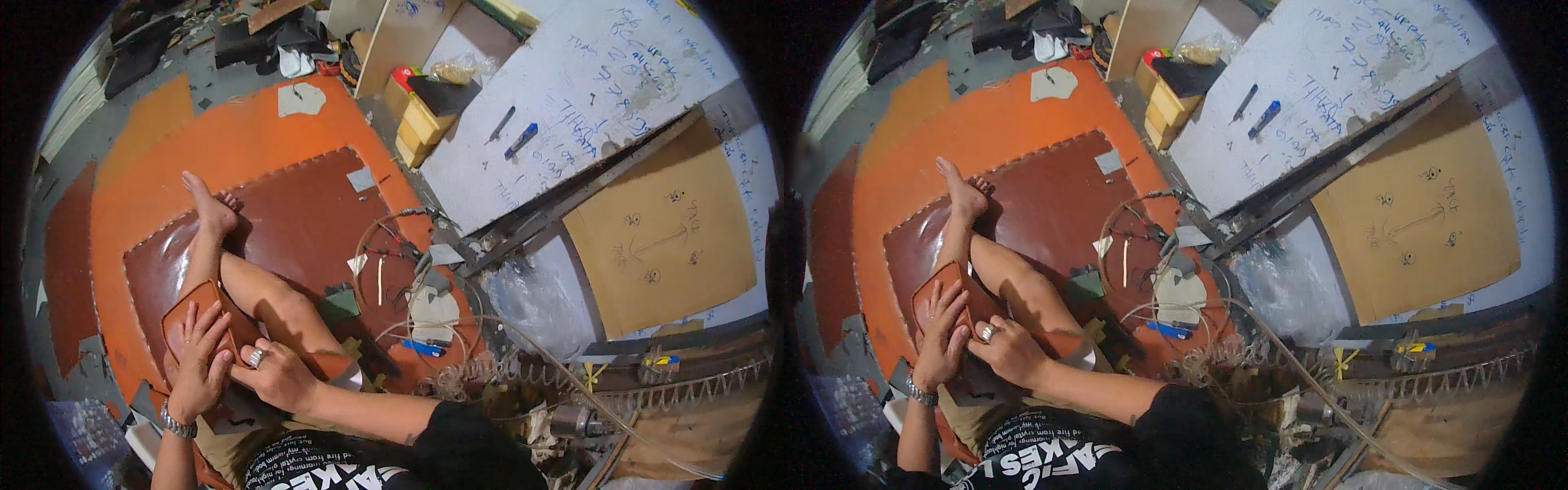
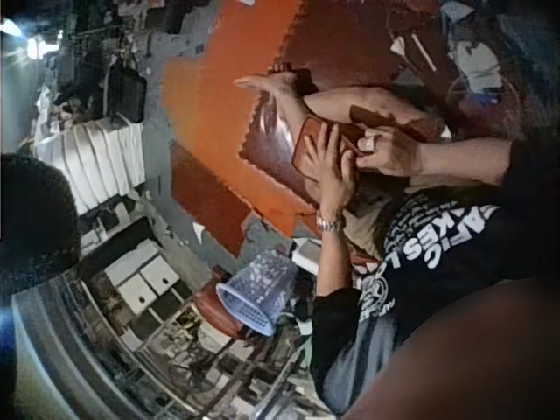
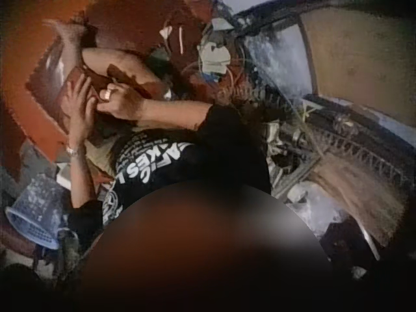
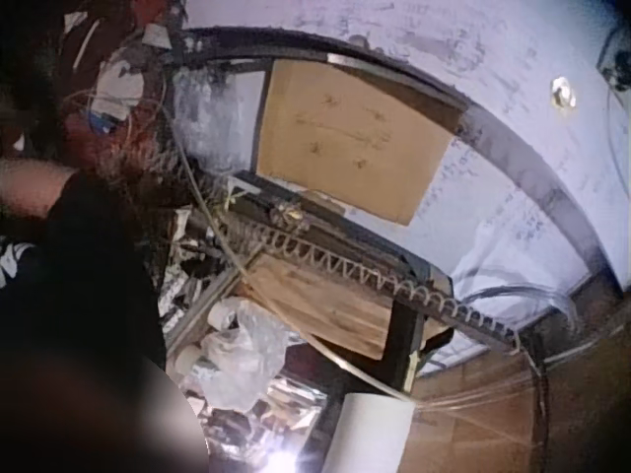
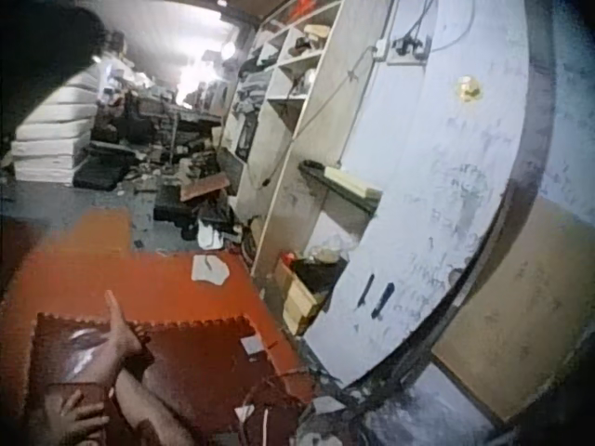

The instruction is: The person sits on a floor mat and assembles a brown leather pouch by folding its edges and securing them with a staple gun. They repeatedly adjust the leather, align the edges, and apply staples to hold the shape.

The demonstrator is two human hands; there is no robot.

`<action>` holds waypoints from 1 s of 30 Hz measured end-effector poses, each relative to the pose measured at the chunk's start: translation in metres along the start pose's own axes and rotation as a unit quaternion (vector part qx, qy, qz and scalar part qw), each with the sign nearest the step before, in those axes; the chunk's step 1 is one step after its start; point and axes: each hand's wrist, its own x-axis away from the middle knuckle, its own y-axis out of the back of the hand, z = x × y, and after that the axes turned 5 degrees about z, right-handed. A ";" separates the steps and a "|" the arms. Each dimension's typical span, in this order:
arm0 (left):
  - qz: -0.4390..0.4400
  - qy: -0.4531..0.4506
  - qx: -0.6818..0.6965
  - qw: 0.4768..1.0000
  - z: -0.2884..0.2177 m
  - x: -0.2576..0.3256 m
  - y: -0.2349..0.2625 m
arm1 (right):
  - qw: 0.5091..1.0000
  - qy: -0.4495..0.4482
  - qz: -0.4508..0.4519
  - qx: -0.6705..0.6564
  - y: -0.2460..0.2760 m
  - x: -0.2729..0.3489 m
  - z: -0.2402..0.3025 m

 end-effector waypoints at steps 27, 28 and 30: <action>-0.016 -0.022 -0.023 0.999 0.010 -0.009 -0.011 | 0.779 -0.607 0.105 -0.120 0.079 0.179 -0.165; -0.019 -0.023 -0.020 0.999 0.010 -0.009 -0.012 | 0.823 -0.546 0.117 -0.105 0.098 0.154 -0.133; -0.015 -0.024 -0.019 0.999 0.010 -0.011 -0.014 | 0.897 -0.415 0.132 -0.071 0.129 0.111 -0.072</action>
